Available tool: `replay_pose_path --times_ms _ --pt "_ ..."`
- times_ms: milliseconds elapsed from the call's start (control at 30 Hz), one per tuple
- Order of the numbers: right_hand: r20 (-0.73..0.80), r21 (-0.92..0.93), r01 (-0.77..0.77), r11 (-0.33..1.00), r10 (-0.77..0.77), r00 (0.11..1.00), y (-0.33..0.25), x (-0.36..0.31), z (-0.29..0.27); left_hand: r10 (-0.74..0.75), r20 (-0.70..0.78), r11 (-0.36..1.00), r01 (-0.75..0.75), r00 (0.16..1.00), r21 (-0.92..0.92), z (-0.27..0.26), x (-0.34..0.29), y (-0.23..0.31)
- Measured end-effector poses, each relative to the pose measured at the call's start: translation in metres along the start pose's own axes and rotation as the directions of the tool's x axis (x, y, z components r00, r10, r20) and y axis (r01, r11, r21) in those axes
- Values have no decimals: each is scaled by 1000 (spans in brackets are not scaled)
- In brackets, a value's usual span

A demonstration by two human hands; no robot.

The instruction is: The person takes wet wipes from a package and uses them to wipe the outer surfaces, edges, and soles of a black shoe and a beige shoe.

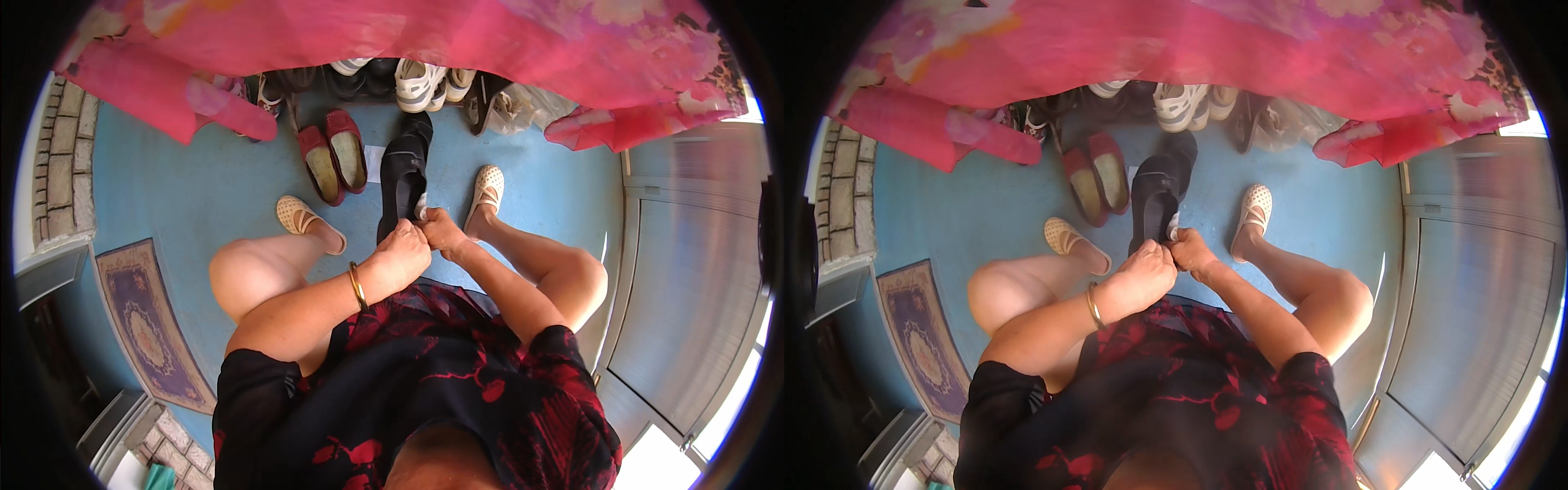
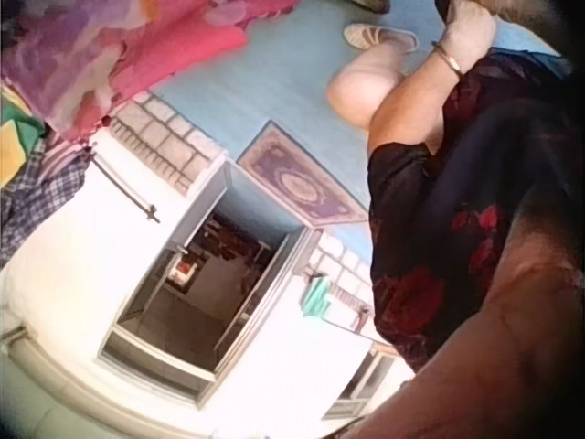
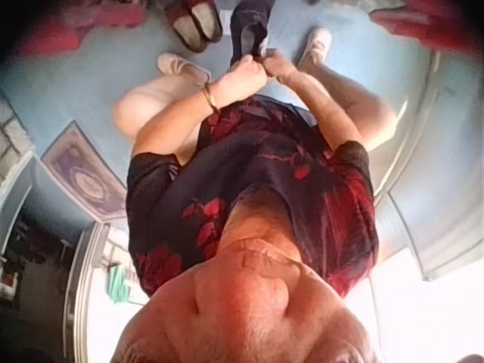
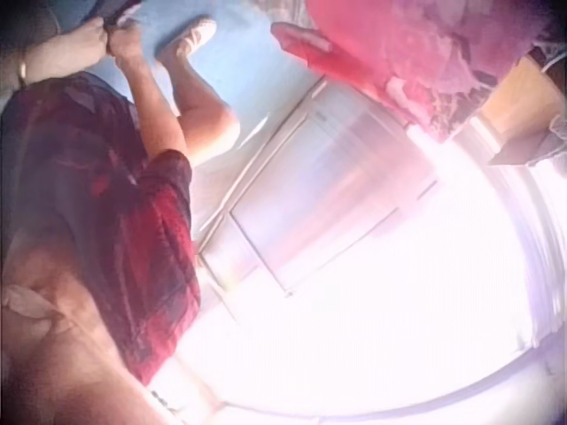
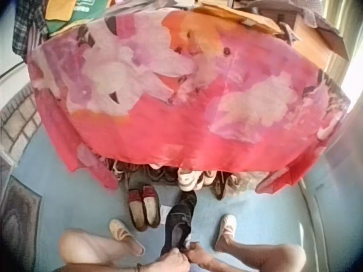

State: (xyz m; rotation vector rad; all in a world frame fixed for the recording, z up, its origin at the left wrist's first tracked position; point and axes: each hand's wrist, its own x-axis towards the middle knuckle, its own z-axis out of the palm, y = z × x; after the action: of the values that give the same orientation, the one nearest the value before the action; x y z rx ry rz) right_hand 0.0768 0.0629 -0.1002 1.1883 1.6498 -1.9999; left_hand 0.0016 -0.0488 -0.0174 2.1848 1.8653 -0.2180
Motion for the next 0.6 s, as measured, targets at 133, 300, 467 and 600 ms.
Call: replay_pose_path --times_ms 133,300,467,600 --pt "31 -55 92 994 -90 995 35 80 2 -76 -116 997 77 990 11 -15 -2 -2" --pt "-30 -6 5 1000 -5 1000 52 171 4 -107 -106 993 100 989 -69 -28 -1 -7" --pt "-128 -367 -52 929 5 992 41 216 -14 -115 33 992 116 993 -57 -33 6 -12" --pt "-303 -495 -201 845 49 952 43 228 -19 -81 112 992 91 990 -86 -34 12 -12"
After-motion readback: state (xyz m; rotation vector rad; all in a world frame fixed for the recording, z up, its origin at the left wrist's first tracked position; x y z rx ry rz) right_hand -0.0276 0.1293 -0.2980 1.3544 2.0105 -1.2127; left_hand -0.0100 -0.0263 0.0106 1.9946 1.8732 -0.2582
